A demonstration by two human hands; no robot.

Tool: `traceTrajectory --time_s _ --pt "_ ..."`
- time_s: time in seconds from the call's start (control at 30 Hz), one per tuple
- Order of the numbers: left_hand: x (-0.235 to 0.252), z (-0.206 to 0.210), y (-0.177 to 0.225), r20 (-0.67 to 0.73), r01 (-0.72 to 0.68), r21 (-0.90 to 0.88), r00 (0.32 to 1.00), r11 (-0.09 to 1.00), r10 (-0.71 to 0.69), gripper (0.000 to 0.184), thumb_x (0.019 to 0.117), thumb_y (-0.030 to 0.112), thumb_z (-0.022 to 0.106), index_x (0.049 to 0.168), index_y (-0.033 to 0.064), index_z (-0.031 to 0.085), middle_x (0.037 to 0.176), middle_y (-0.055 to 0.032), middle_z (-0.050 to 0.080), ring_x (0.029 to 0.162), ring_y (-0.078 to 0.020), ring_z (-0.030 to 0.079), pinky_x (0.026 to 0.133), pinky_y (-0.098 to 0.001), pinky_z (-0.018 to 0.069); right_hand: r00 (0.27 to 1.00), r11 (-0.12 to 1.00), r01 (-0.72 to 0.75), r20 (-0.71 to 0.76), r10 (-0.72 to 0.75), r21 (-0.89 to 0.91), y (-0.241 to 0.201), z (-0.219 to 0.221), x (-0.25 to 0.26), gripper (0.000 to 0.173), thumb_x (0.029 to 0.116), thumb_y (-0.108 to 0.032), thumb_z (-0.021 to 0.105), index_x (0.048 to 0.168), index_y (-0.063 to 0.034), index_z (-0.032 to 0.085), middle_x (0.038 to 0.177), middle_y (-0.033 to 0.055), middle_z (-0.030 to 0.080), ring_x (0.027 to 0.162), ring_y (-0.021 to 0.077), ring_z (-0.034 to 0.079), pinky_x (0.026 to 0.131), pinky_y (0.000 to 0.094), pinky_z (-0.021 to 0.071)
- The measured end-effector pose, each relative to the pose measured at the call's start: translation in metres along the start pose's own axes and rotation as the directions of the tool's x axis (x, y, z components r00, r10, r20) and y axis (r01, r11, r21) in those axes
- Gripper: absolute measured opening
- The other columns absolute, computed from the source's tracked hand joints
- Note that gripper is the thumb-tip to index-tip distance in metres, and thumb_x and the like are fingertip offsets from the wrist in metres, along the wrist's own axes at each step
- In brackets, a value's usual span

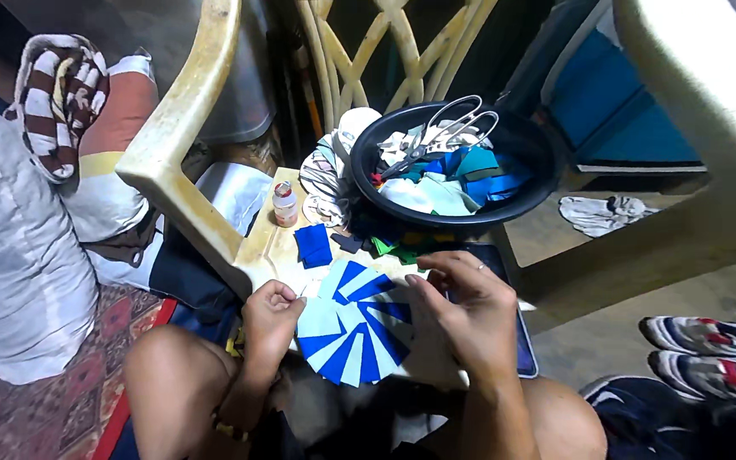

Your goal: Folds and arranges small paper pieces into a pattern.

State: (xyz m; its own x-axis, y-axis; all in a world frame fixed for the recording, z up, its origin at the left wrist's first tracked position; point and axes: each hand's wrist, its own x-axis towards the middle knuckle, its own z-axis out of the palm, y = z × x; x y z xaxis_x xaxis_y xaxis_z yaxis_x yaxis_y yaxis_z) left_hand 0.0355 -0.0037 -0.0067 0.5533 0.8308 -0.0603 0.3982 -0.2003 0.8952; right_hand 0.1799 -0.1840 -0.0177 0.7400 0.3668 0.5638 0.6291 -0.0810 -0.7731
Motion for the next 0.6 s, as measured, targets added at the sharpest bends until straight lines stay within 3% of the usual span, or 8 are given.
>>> traceTrajectory --time_s 0.2,0.37,0.6 --pt "0.002 0.011 0.004 -0.05 0.031 -0.016 0.998 0.999 -0.031 0.017 0.0821 -0.004 0.077 0.083 0.0019 0.062 0.064 0.001 0.057 0.053 -0.004 0.05 0.054 -0.0208 0.0442 1.0 0.999 -0.001 -0.008 0.002 0.038 -0.001 -0.007 -0.002 0.016 0.0863 -0.01 0.071 0.095 0.002 0.075 0.092 0.0059 0.068 0.072 -0.0019 0.057 0.066 0.0125 0.049" --pt "0.009 0.025 0.009 -0.064 0.055 0.036 0.997 0.998 -0.053 0.016 0.0815 0.0 0.078 0.083 0.0025 0.063 0.063 0.0018 0.052 0.055 -0.0073 0.047 0.057 -0.0264 0.0427 1.0 0.999 -0.005 -0.002 0.005 0.052 -0.001 -0.011 -0.004 0.016 0.0869 -0.011 0.071 0.096 0.0018 0.075 0.092 0.0066 0.068 0.072 -0.0008 0.058 0.066 0.0138 0.0498" --pt "0.004 0.023 0.0 -0.131 0.017 -0.055 0.991 0.998 -0.024 0.017 0.0804 -0.004 0.078 0.082 0.0012 0.061 0.06 0.002 0.051 0.051 -0.0056 0.045 0.053 -0.0229 0.0413 1.0 1.0 -0.019 0.001 0.019 -0.011 0.003 -0.015 -0.005 0.016 0.0867 -0.009 0.07 0.097 0.0028 0.075 0.093 0.0097 0.068 0.071 0.0019 0.058 0.065 0.0154 0.05"
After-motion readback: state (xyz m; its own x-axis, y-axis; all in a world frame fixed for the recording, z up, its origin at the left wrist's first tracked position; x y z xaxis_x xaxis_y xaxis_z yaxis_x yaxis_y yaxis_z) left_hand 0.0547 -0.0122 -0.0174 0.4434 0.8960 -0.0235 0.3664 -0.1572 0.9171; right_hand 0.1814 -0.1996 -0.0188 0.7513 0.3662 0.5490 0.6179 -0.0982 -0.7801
